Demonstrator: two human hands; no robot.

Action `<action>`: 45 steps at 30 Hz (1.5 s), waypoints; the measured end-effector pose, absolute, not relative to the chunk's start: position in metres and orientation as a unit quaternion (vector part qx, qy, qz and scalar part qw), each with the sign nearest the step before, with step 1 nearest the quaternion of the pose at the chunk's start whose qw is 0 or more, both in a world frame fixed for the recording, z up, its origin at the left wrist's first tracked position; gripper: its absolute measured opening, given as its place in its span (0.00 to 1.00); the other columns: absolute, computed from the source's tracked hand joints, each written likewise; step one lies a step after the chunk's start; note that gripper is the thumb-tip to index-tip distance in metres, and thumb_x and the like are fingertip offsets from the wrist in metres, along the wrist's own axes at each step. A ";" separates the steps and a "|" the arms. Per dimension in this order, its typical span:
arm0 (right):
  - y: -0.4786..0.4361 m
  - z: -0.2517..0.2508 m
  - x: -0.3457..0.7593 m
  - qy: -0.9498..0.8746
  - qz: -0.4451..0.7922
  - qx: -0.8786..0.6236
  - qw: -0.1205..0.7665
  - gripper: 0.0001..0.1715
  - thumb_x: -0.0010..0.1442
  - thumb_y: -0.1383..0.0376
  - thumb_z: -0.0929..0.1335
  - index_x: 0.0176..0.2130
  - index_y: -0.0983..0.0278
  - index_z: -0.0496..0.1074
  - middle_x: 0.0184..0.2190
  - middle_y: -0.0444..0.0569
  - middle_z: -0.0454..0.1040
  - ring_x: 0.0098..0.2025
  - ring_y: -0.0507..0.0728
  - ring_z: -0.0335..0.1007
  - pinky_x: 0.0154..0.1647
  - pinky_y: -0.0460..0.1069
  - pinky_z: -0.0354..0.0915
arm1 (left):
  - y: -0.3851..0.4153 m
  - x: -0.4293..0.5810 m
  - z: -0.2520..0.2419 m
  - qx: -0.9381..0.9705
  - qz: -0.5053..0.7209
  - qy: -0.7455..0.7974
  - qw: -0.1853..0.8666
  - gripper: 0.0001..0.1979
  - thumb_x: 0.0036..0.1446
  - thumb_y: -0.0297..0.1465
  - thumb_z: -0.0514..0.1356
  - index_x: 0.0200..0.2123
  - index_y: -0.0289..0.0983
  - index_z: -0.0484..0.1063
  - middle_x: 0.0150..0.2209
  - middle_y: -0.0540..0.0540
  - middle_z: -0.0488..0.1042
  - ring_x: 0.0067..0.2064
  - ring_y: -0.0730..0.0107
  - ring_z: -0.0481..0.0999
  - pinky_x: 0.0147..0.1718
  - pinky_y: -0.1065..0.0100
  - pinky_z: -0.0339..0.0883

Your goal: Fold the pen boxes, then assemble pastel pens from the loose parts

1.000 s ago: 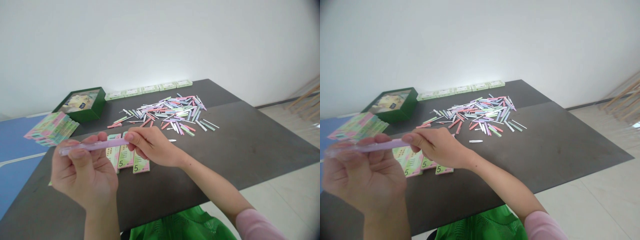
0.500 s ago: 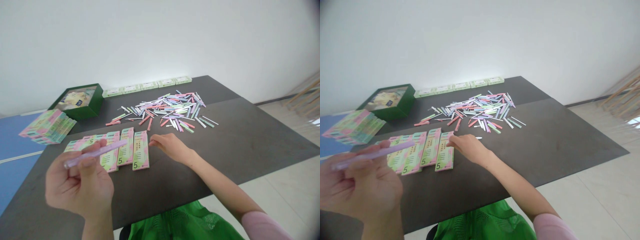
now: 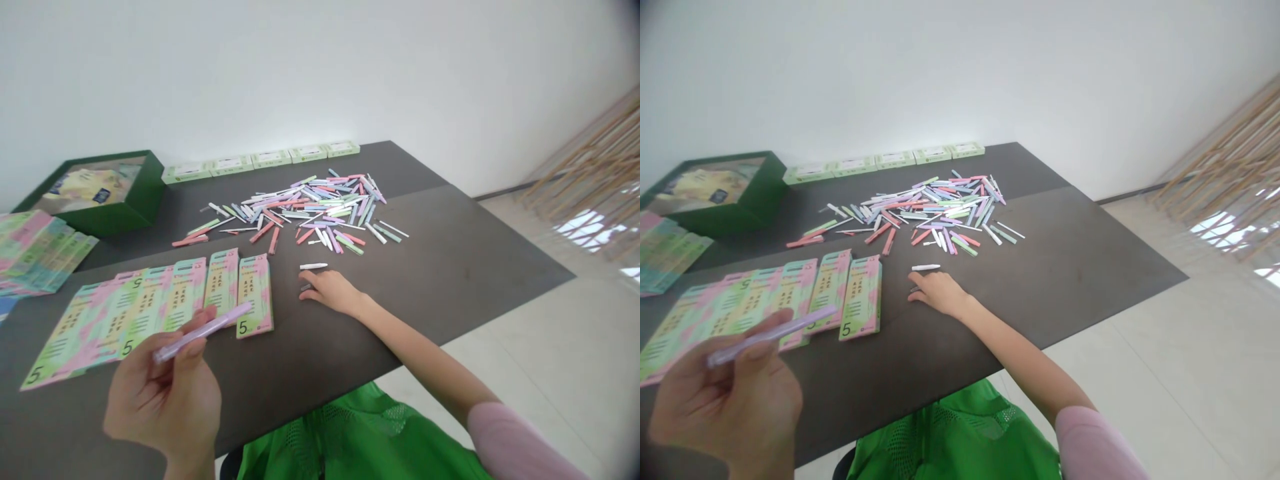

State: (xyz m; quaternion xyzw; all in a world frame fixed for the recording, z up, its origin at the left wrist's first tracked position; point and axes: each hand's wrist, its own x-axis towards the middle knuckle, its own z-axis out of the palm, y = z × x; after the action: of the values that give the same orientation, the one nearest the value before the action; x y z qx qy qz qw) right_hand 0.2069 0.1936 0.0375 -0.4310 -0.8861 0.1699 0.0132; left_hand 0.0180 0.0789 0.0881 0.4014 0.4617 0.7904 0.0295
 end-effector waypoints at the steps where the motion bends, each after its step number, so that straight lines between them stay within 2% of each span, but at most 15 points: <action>1: 0.193 0.037 0.210 -0.882 0.171 -0.439 0.016 0.26 0.66 0.51 0.63 0.57 0.63 0.64 0.43 0.54 0.79 0.47 0.61 0.76 0.42 0.48 0.62 | 0.079 0.018 0.087 0.392 0.794 0.464 0.033 0.08 0.42 0.23 0.72 0.26 0.37 0.76 0.26 0.55 0.80 0.32 0.68 0.81 0.41 0.60 0.78; 5: 0.189 0.034 0.219 -0.864 0.166 -0.475 0.016 0.26 0.68 0.54 0.62 0.60 0.63 0.62 0.45 0.55 0.79 0.48 0.61 0.76 0.44 0.49 0.63 | 0.079 0.018 0.084 0.367 0.801 0.472 0.040 0.10 0.42 0.25 0.72 0.21 0.37 0.73 0.25 0.56 0.78 0.29 0.72 0.79 0.43 0.60 0.77; 9: 0.191 0.036 0.219 -0.862 0.160 -0.480 0.005 0.23 0.68 0.56 0.61 0.58 0.63 0.66 0.45 0.56 0.79 0.48 0.62 0.76 0.44 0.50 0.64 | 0.078 0.019 0.087 0.355 0.808 0.461 0.090 0.08 0.45 0.26 0.71 0.25 0.38 0.74 0.23 0.58 0.77 0.30 0.72 0.79 0.46 0.58 0.78; 12: 0.195 0.036 0.214 -0.872 0.159 -0.464 -0.003 0.19 0.68 0.58 0.62 0.55 0.62 0.69 0.43 0.55 0.79 0.47 0.62 0.76 0.43 0.49 0.64 | 0.075 0.021 0.093 0.346 0.813 0.445 0.147 0.06 0.49 0.28 0.70 0.28 0.39 0.75 0.25 0.58 0.78 0.33 0.74 0.80 0.47 0.62 0.78; 15: 0.197 0.035 0.211 -0.877 0.155 -0.455 -0.002 0.18 0.69 0.60 0.60 0.52 0.63 0.71 0.42 0.57 0.79 0.45 0.63 0.77 0.41 0.50 0.64 | 0.072 0.022 0.099 0.327 0.808 0.440 0.218 0.03 0.52 0.29 0.68 0.30 0.41 0.76 0.29 0.59 0.79 0.36 0.78 0.79 0.52 0.67 0.75; 21: 0.192 0.030 0.213 -0.879 0.155 -0.449 0.036 0.15 0.68 0.64 0.61 0.46 0.67 0.73 0.34 0.59 0.80 0.37 0.62 0.78 0.37 0.49 0.63 | 0.081 0.018 0.103 0.275 0.837 0.401 0.251 0.10 0.45 0.33 0.73 0.29 0.38 0.76 0.27 0.58 0.78 0.33 0.80 0.78 0.51 0.71 0.74; 24: 0.186 0.040 0.211 -0.876 0.162 -0.443 0.095 0.13 0.68 0.65 0.62 0.44 0.67 0.73 0.32 0.55 0.80 0.35 0.58 0.77 0.35 0.46 0.61 | 0.087 0.017 0.104 0.232 0.842 0.385 0.298 0.12 0.43 0.33 0.74 0.29 0.35 0.76 0.27 0.56 0.78 0.34 0.79 0.79 0.49 0.75 0.74; 27: 0.172 0.068 0.200 -0.871 0.168 -0.425 0.179 0.14 0.70 0.65 0.59 0.45 0.65 0.72 0.34 0.49 0.80 0.34 0.52 0.76 0.35 0.43 0.60 | 0.093 0.021 0.109 0.150 0.841 0.390 0.344 0.08 0.58 0.32 0.64 0.29 0.34 0.75 0.29 0.54 0.78 0.36 0.80 0.79 0.50 0.77 0.72; 29: 0.159 0.092 0.190 -0.871 0.166 -0.402 0.228 0.15 0.71 0.63 0.58 0.46 0.64 0.71 0.31 0.46 0.79 0.30 0.49 0.73 0.32 0.42 0.58 | 0.097 0.026 0.114 0.107 0.835 0.395 0.367 0.16 0.66 0.30 0.53 0.28 0.35 0.75 0.30 0.52 0.78 0.37 0.82 0.79 0.49 0.78 0.72; 32: 0.143 0.126 0.180 -0.870 0.104 -0.293 0.382 0.15 0.70 0.61 0.59 0.43 0.64 0.71 0.28 0.43 0.77 0.26 0.46 0.68 0.28 0.42 0.55 | 0.101 0.033 0.120 0.092 0.827 0.396 0.390 0.22 0.69 0.29 0.46 0.27 0.35 0.74 0.30 0.51 0.78 0.36 0.82 0.79 0.45 0.81 0.73; 35: 0.135 0.148 0.179 -0.864 0.009 -0.228 0.449 0.13 0.70 0.66 0.59 0.38 0.64 0.71 0.23 0.39 0.74 0.21 0.45 0.62 0.24 0.44 0.52 | 0.100 0.038 0.123 0.110 0.827 0.383 0.396 0.19 0.68 0.31 0.49 0.28 0.35 0.75 0.31 0.51 0.79 0.37 0.82 0.79 0.42 0.83 0.73; 40: 0.137 0.158 0.188 -0.870 -0.035 -0.211 0.445 0.11 0.68 0.70 0.60 0.38 0.66 0.71 0.23 0.38 0.74 0.21 0.45 0.64 0.23 0.45 0.53 | 0.094 0.040 0.125 0.176 0.838 0.363 0.367 0.10 0.61 0.34 0.60 0.29 0.35 0.76 0.30 0.53 0.79 0.37 0.81 0.80 0.44 0.82 0.73; 45: 0.138 0.157 0.190 -0.881 -0.044 -0.205 0.424 0.14 0.69 0.71 0.58 0.37 0.66 0.70 0.22 0.39 0.74 0.22 0.45 0.66 0.22 0.45 0.52 | 0.093 0.041 0.126 0.184 0.838 0.355 0.372 0.09 0.58 0.34 0.64 0.30 0.36 0.77 0.31 0.54 0.80 0.36 0.81 0.80 0.44 0.82 0.73</action>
State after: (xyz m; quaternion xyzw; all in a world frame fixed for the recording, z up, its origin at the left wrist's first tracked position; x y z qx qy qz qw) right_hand 0.1901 0.1384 0.1573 -0.2046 -0.8811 -0.0444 0.4241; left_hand 0.0408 0.0929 0.1255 0.1837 0.3551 0.8377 0.3720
